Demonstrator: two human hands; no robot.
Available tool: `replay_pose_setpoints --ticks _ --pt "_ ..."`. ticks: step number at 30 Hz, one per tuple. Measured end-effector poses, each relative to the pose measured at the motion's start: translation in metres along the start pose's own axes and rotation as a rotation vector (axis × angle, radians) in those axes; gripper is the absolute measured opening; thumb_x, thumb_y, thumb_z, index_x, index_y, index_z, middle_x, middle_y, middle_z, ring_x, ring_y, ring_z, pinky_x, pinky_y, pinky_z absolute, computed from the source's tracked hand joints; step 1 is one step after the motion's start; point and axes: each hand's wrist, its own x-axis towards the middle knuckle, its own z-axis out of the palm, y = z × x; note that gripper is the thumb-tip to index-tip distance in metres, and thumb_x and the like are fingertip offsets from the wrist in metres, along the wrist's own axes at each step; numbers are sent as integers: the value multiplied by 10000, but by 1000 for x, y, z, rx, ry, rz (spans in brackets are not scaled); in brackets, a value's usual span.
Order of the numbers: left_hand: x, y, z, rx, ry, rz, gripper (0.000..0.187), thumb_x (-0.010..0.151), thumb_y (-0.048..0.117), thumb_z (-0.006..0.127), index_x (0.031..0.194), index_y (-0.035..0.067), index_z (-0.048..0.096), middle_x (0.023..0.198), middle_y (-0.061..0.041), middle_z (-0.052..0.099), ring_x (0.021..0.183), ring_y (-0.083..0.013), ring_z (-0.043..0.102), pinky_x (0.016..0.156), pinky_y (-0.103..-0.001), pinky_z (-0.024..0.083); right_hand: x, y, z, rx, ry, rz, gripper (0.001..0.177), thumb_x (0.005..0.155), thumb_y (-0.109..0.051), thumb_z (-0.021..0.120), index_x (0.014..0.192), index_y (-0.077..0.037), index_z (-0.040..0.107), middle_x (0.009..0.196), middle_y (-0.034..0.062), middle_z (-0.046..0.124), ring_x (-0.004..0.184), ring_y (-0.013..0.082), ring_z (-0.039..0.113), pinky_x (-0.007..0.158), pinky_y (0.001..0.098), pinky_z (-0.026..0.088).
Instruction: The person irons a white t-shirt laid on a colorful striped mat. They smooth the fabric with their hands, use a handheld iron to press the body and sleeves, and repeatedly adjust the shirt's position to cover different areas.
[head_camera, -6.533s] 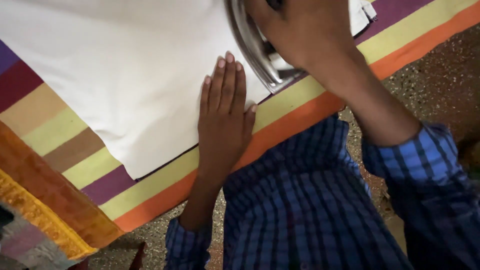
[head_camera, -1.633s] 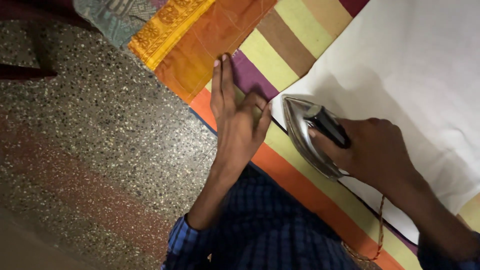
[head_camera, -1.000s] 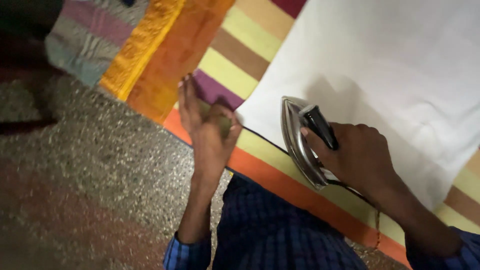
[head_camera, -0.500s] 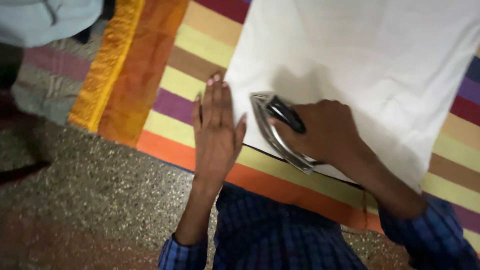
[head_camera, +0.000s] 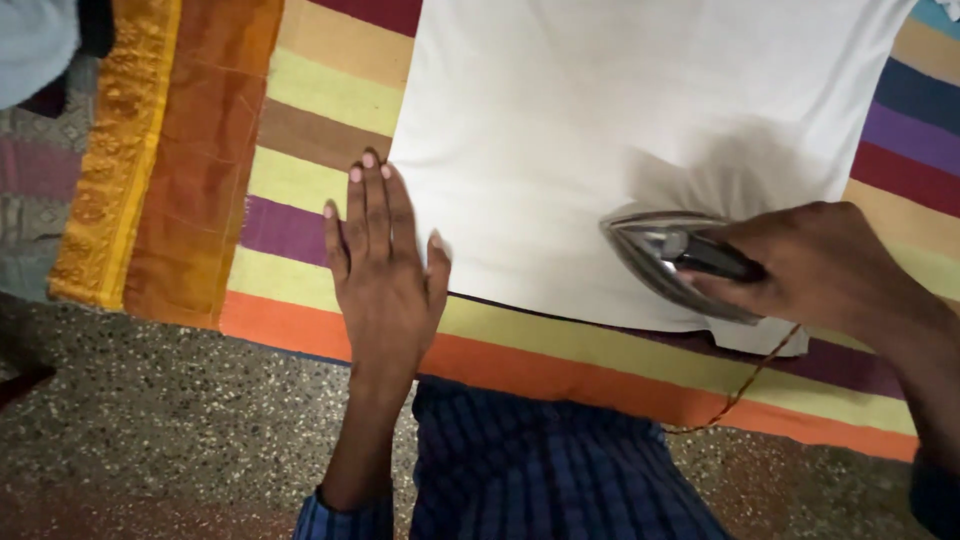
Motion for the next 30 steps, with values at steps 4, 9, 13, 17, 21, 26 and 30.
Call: replay_pose_setpoints --ticks 4,9,13,17,21,26,30 --pt "0 -1 3 2 1 2 675 1055 274 513 1609 -55 311 1688 -219 309 1584 -333 283 1292 -558 208 5 10 14 -14 113 -119 534 813 -608 715 1089 -156 786 679 58 754 446 173 674 485 341 545" --pt "2 -9 15 21 -75 17 686 1097 340 436 1618 -54 225 1705 -240 228 1598 -348 225 1299 -585 163 40 -21 7 60 250 -406 557 875 -643 597 968 -130 791 544 74 685 383 187 614 429 343 507" --pt "-1 -10 19 53 -107 15 664 1114 311 379 1644 -39 186 1730 -238 178 1623 -366 187 1328 -577 138 69 -65 -18 -14 197 -407 709 952 -738 461 758 -116 740 529 110 651 442 292 615 480 452 498" --pt "-1 -1 9 46 -134 -6 674 1096 266 400 1659 -44 198 1740 -248 193 1630 -381 189 1327 -580 126 64 -78 -36 72 244 -412 743 970 -715 474 741 -61 744 541 146 645 490 331 644 528 467 530" --pt "-2 6 1 6 -138 0 682 1095 252 420 1665 -58 210 1741 -265 206 1638 -393 189 1330 -583 109 47 -61 -30 134 164 -369 687 962 -667 508 762 -56 748 548 148 651 483 350 659 532 485 536" --pt "1 9 -1 21 -138 0 705 1064 229 431 1663 -74 217 1742 -276 204 1638 -397 187 1332 -580 108 18 -32 -18 196 274 -307 607 949 -607 584 761 -55 753 548 166 643 501 373 654 535 481 532" --pt "1 13 -3 14 -146 11 738 1013 222 443 1646 -89 226 1724 -290 212 1624 -410 187 1320 -585 113 14 -30 -11 180 375 -307 606 950 -602 604 744 -52 750 551 185 639 507 398 648 532 492 526"
